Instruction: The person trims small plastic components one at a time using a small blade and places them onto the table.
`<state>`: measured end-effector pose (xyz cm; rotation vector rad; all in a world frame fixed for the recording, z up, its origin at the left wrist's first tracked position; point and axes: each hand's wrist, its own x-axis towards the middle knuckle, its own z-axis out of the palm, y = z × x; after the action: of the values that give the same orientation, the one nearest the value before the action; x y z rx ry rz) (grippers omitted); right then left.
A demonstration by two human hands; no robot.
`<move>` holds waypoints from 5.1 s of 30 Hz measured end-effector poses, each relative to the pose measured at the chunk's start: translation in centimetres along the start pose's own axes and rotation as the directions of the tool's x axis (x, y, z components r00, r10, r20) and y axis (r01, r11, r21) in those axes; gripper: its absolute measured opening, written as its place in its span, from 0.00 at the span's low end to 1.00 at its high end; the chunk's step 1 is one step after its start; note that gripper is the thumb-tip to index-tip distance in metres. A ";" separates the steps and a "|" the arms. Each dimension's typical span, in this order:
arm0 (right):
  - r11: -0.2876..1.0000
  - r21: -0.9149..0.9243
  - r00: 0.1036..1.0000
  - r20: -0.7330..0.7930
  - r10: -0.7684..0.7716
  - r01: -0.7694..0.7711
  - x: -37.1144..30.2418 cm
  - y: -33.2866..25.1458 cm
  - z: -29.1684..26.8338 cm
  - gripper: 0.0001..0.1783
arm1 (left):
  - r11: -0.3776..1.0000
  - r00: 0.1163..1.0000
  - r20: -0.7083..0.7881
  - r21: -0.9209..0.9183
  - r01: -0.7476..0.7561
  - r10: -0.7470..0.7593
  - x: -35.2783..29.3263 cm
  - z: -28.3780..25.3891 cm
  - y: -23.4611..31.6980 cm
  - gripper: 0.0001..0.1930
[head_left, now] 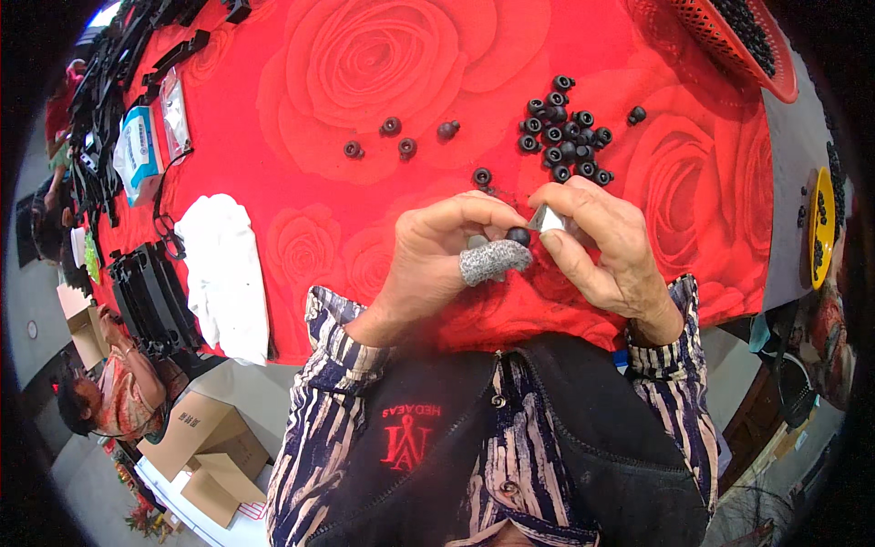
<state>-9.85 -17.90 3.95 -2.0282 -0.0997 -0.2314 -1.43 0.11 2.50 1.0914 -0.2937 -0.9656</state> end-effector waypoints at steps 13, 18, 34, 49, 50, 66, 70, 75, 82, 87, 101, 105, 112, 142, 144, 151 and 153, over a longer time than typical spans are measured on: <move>1.000 0.002 1.000 -0.011 -0.017 0.017 -0.3 0.2 0.5 0.16 | 0.999 0.999 0.010 0.013 -0.041 0.041 -0.1 0.0 -0.4 0.13; 1.000 -0.003 1.000 0.002 -0.027 0.027 -0.2 0.5 0.5 0.16 | 0.999 1.000 0.007 0.040 -0.023 0.023 0.0 -0.3 -0.5 0.13; 0.999 -0.016 0.999 -0.002 -0.038 0.038 -0.2 0.5 0.5 0.16 | 1.000 1.000 -0.018 -0.026 0.016 -0.017 0.0 0.3 -0.1 0.12; 0.999 -0.045 0.998 0.061 -0.025 0.027 -0.3 0.7 0.8 0.12 | 0.994 0.991 -0.086 0.044 0.102 -0.098 -0.1 0.3 0.0 0.10; 0.999 -0.029 0.998 0.040 -0.039 0.040 -0.3 0.7 0.9 0.12 | 0.994 0.991 -0.092 0.042 0.096 -0.092 0.0 0.4 0.1 0.10; 0.946 -0.145 0.947 -0.096 -0.306 0.291 -0.3 0.6 1.8 0.27 | 0.963 0.988 0.007 -0.222 0.151 -0.153 0.6 -0.5 -0.9 0.09; 0.930 -0.162 0.933 -0.091 -0.347 0.330 -0.3 1.0 1.9 0.27 | 0.934 0.985 0.099 -0.317 0.163 -0.139 0.7 -1.0 -1.3 0.08; 0.925 -0.169 0.926 -0.111 -0.362 0.342 -0.5 1.0 2.3 0.27 | 0.928 0.990 0.106 -0.351 0.123 -0.092 0.7 -0.8 -2.2 0.09; 0.929 -0.153 0.925 -0.133 -0.357 0.336 -0.4 0.7 2.3 0.26 | 0.924 0.990 0.097 -0.361 0.128 -0.100 0.6 -0.9 -1.9 0.11; 0.924 -0.167 0.921 -0.131 -0.367 0.344 -0.3 0.9 2.1 0.24 | 0.997 0.995 -0.075 -0.041 0.062 -0.065 0.2 -0.4 -0.4 0.09; 0.934 -0.254 0.954 -0.098 -0.283 0.251 -0.6 1.9 2.5 0.22 | 0.013 0.650 0.164 0.966 -0.259 0.742 4.3 -3.3 1.3 0.09; 0.935 -0.260 0.961 -0.068 -0.266 0.241 -0.5 2.1 2.4 0.21 | -0.009 0.702 0.178 0.971 -0.238 0.689 4.9 -3.4 1.3 0.09; 0.926 -0.268 0.951 -0.085 -0.297 0.266 -0.3 2.3 2.6 0.21 | 0.089 0.703 0.042 0.985 -0.148 0.710 3.6 -5.0 1.5 0.09; 0.942 -0.243 0.944 -0.174 -0.279 0.233 -0.1 2.7 2.3 0.15 | -0.196 0.618 0.172 0.980 -0.030 0.767 -1.1 -5.1 2.2 0.08; 0.943 -0.244 0.942 -0.189 -0.276 0.227 -0.1 3.1 2.3 0.15 | -0.143 0.699 0.206 0.979 -0.148 0.685 -0.3 -3.2 2.1 0.09; 0.941 -0.250 0.939 -0.200 -0.279 0.227 0.1 3.0 2.5 0.14 | -0.115 0.867 0.148 0.988 -0.106 0.476 3.3 -0.9 0.4 0.11; 0.941 -0.257 0.941 -0.197 -0.276 0.222 0.1 2.9 2.3 0.14 | -0.029 0.912 0.094 0.995 -0.090 0.398 3.4 -1.0 1.0 0.12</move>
<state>-8.97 -17.18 0.39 -2.2021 -0.1941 -0.6662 1.65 -1.86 2.05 2.3870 -1.0981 -0.0644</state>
